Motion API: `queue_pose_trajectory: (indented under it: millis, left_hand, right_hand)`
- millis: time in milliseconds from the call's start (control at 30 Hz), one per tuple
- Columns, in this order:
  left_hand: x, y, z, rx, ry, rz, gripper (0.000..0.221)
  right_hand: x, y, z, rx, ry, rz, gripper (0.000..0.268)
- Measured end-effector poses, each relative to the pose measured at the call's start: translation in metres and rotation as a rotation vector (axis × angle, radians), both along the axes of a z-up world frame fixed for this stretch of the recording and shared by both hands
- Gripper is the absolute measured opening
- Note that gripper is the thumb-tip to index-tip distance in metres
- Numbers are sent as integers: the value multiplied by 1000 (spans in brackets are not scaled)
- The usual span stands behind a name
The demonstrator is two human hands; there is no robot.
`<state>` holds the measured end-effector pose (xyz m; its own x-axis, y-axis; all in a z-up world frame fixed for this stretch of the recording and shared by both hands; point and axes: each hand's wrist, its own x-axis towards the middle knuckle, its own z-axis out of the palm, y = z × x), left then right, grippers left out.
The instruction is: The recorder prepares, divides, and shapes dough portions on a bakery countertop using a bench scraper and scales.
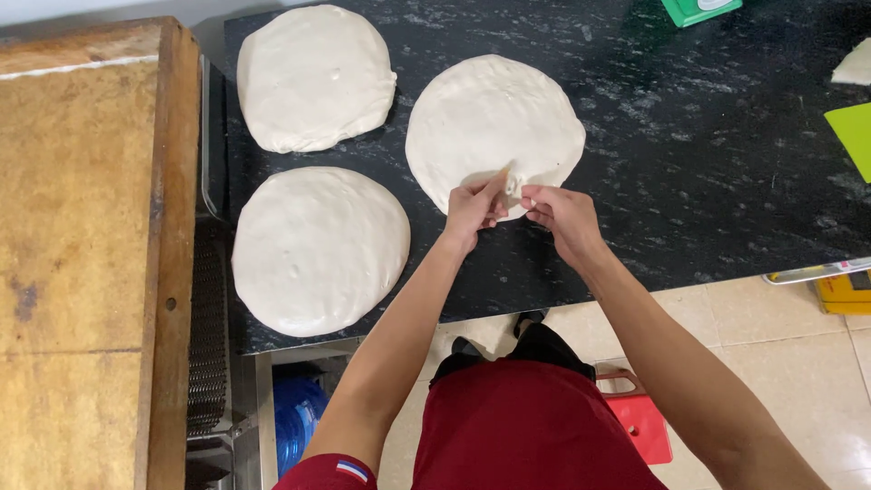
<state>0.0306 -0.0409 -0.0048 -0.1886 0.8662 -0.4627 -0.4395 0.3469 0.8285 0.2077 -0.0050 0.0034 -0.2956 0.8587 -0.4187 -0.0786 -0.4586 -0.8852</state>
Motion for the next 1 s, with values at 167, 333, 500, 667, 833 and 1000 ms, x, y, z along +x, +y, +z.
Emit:
queue_pose_trajectory:
  millis: [167, 333, 500, 667, 833, 1000]
  left_hand:
    - [13, 11, -19, 88, 115, 113, 28]
    - [17, 12, -35, 225, 199, 254, 28]
    - [22, 12, -32, 298, 141, 258, 28]
    - [32, 8, -16, 285, 169, 233, 28]
    - [38, 5, 0, 213, 189, 279, 26]
    - [36, 2, -2, 157, 156, 295, 26]
  right_hand:
    - [-3, 8, 22, 149, -89, 93, 33]
    - [-5, 21, 38, 176, -192, 183, 31]
    - [-5, 41, 29, 362, -267, 300, 30]
    - [-3, 48, 47, 630, -460, 434, 29]
    - [-2, 64, 31, 719, -467, 504, 31]
    - [-5, 71, 31, 411, -275, 557, 32]
